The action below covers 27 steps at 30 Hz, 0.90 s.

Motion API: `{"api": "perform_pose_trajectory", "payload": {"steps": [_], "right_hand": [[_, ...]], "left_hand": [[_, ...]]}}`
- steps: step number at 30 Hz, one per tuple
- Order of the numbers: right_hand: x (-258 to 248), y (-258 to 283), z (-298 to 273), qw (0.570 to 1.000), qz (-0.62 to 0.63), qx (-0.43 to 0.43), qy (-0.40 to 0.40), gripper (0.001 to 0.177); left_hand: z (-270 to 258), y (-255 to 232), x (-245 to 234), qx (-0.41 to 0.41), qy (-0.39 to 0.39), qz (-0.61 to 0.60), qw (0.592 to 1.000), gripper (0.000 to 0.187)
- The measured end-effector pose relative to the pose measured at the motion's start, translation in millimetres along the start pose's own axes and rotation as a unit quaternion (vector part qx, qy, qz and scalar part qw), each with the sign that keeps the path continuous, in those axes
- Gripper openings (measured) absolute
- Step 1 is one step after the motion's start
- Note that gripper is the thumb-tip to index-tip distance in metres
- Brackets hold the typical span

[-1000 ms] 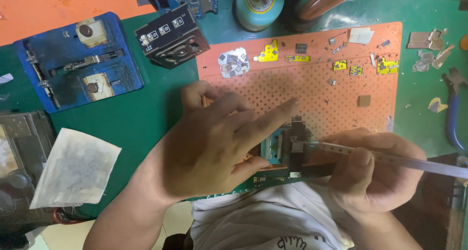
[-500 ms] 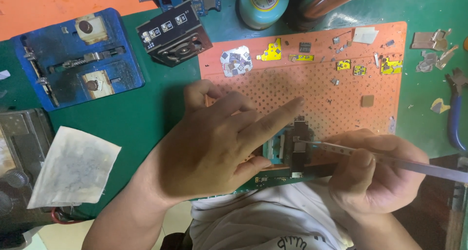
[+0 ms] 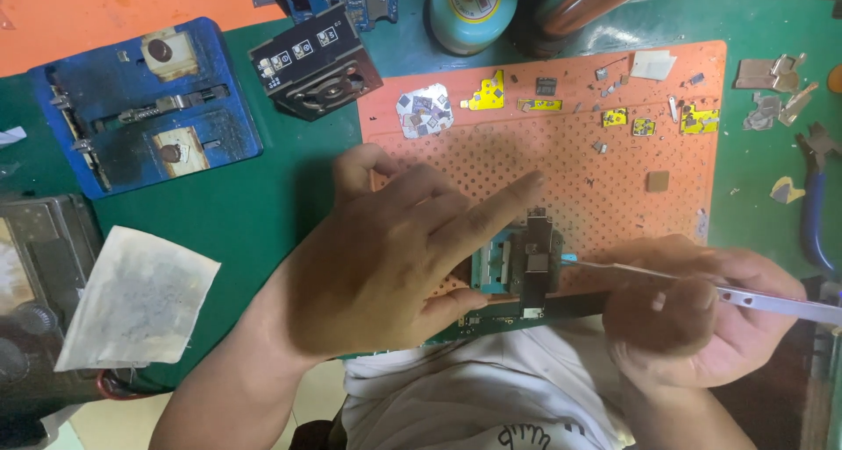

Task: Repairing a mobile phone motherboard by manipulating small components with tweezers and pliers under a microscope.

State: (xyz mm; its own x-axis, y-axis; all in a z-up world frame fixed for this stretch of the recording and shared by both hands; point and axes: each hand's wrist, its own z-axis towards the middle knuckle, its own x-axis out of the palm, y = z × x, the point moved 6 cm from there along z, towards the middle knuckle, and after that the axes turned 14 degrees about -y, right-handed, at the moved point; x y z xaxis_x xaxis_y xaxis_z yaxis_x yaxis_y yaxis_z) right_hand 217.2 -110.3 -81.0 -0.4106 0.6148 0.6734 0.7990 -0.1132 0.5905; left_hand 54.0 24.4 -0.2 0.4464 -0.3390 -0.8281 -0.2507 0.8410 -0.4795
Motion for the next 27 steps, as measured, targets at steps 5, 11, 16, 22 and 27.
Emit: {"api": "perform_pose_trajectory", "payload": {"steps": [5, 11, 16, 22, 27], "right_hand": [[6.2, 22.1, -19.1, 0.837, -0.220, -0.482, -0.134, 0.015], [-9.9, 47.6, -23.3, 0.919, -0.128, -0.374, 0.001, 0.015], [6.2, 60.6, -15.0, 0.815, -0.230, -0.520, -0.112, 0.023], [20.1, 59.5, -14.6, 0.775, -0.299, -0.535, -0.155, 0.033], [14.2, 58.6, -12.7, 0.791, -0.276, -0.526, -0.147, 0.031]], "left_hand": [[0.3, 0.6, 0.8, -0.014, -0.002, -0.013, 1.000, 0.089], [1.0, 2.1, 1.7, -0.054, 0.022, -0.035, 0.998, 0.086], [5.6, -2.8, -1.3, -0.052, 0.006, -0.060, 0.997, 0.079], [7.5, -5.7, -2.0, -0.040, -0.003, -0.062, 0.997, 0.077], [9.2, -6.2, -1.8, -0.041, 0.007, -0.051, 0.998, 0.075]]}}
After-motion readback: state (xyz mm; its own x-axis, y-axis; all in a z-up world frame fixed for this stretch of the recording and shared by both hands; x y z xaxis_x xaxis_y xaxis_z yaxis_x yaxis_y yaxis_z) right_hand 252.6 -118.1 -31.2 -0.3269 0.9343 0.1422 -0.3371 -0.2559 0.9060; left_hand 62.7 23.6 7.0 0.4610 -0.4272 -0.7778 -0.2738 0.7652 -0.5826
